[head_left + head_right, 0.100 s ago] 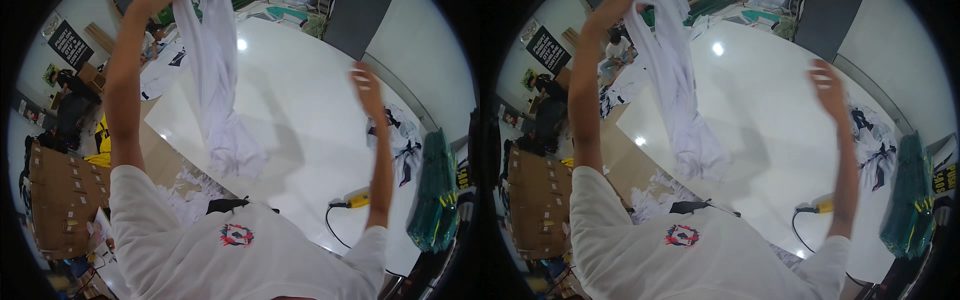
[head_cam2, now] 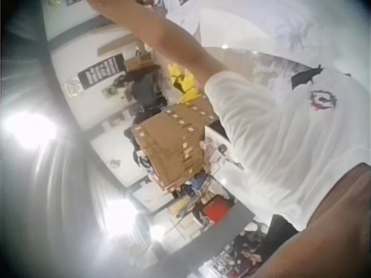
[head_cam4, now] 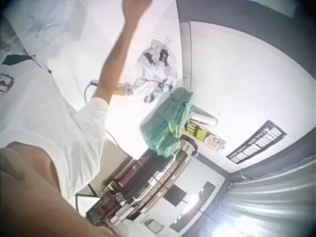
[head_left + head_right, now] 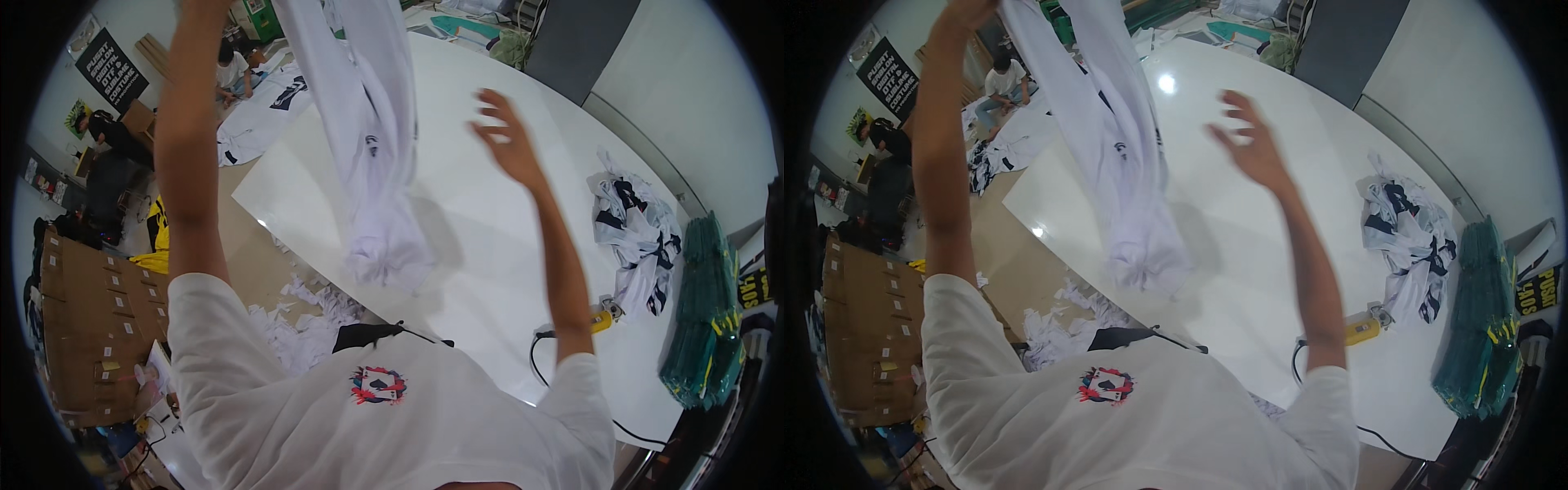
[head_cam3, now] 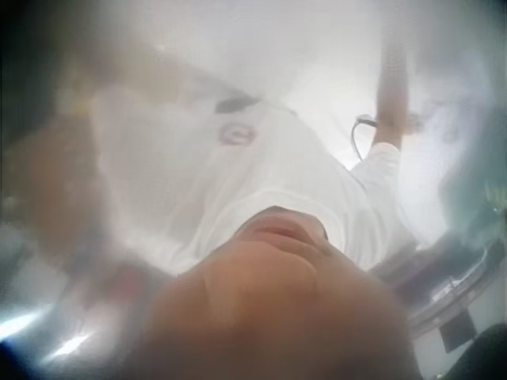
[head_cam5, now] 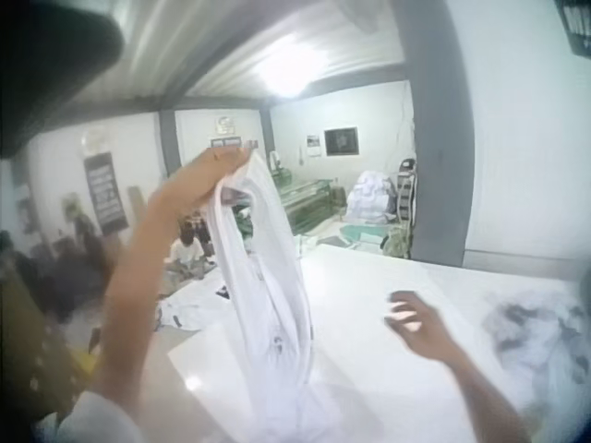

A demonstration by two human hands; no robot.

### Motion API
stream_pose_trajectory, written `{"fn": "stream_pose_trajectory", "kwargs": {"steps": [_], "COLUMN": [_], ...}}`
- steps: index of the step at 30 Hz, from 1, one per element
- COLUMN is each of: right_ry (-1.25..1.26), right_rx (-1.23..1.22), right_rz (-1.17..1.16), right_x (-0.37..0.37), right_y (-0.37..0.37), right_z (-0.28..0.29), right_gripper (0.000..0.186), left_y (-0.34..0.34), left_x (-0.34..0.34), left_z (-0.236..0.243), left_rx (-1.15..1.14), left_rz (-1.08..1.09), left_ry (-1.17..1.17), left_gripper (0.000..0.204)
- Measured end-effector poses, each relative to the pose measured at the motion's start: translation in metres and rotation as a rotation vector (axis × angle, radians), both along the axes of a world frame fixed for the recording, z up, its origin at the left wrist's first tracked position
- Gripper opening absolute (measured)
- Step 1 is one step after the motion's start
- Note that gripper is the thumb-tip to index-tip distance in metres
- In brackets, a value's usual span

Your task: The person places white garment pieces on a white table and uses a yellow rotary cutter to trim along the edges of the printed black details.

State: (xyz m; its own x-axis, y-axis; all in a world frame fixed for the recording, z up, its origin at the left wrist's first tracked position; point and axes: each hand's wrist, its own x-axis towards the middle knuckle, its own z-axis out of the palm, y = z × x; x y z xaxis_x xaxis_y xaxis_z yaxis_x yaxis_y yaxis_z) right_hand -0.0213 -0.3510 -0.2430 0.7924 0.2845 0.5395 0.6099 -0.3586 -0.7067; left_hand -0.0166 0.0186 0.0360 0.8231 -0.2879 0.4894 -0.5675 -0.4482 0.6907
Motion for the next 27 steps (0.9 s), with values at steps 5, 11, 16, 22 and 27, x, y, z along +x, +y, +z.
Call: {"fn": "stream_pose_trajectory", "kwargs": {"steps": [5, 11, 16, 22, 27], "right_ry": [0.457, 0.267, 0.156, 0.045, -0.178], "right_rx": [0.054, -0.017, 0.175, -0.089, -0.389], "right_rz": [0.281, -0.196, -0.283, -0.69, -0.833], "right_x": [-0.003, 0.009, 0.003, -0.007, -0.02], "right_y": [0.067, -0.026, -0.017, -0.003, -0.045], "right_z": [-0.008, 0.074, 0.119, 0.148, 0.17], "right_gripper": [0.034, 0.039, 0.048, 0.054, 0.046], "left_y": [0.099, 0.186, 0.162, 0.144, 0.107], "left_x": [0.012, 0.066, 0.104, 0.149, 0.121], "left_z": [0.011, -0.144, -0.252, -0.306, -0.296], "left_rx": [-0.113, 0.633, 0.396, 0.059, -0.31], "left_rz": [-0.024, 0.174, -0.329, -0.363, -0.012], "left_ry": [0.041, 0.328, 0.409, 0.262, 0.152], "left_gripper": [0.056, 0.047, 0.043, 0.037, 0.025]}}
